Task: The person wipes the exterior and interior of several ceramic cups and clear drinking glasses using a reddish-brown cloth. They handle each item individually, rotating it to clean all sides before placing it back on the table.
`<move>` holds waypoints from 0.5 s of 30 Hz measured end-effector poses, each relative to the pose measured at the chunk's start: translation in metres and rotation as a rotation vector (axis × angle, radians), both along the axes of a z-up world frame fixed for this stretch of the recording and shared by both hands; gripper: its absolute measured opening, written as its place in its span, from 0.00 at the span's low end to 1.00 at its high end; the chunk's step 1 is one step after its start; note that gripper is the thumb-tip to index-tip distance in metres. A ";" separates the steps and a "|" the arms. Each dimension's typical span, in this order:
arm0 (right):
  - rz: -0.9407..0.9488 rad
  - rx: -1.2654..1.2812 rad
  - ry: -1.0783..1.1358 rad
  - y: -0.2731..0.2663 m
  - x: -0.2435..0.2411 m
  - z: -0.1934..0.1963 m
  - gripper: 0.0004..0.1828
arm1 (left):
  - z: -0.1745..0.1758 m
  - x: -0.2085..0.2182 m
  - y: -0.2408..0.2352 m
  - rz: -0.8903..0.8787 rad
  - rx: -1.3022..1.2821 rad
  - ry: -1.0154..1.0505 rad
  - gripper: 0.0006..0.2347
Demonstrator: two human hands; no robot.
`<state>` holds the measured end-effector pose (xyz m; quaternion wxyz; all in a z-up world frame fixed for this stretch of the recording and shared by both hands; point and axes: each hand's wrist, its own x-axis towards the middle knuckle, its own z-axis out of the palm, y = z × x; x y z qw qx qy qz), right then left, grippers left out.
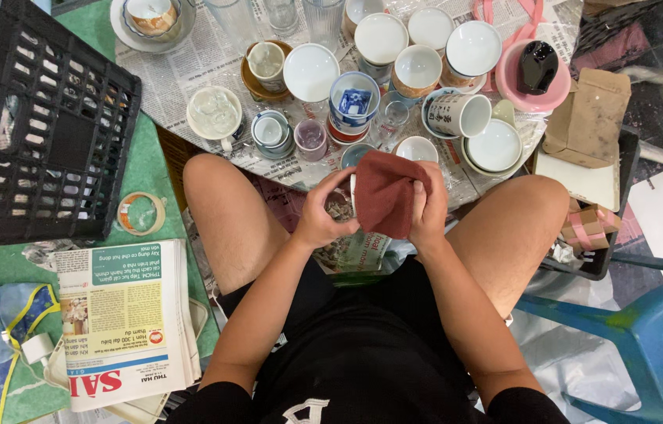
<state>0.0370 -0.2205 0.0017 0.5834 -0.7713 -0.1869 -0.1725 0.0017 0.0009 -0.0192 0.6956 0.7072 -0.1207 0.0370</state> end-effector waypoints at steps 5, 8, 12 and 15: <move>0.094 -0.301 0.036 0.003 -0.007 0.028 0.16 | -0.019 0.003 -0.002 0.088 -0.135 -0.006 0.45; 0.183 -0.484 -0.031 0.012 -0.012 0.046 0.27 | -0.022 0.006 0.000 0.104 -0.163 -0.073 0.38; 0.108 -0.596 -0.107 0.021 -0.021 0.064 0.40 | -0.009 0.005 0.004 0.180 0.012 0.019 0.22; -0.006 -0.570 0.008 0.024 -0.028 0.069 0.56 | 0.002 0.008 0.008 0.158 0.069 -0.078 0.18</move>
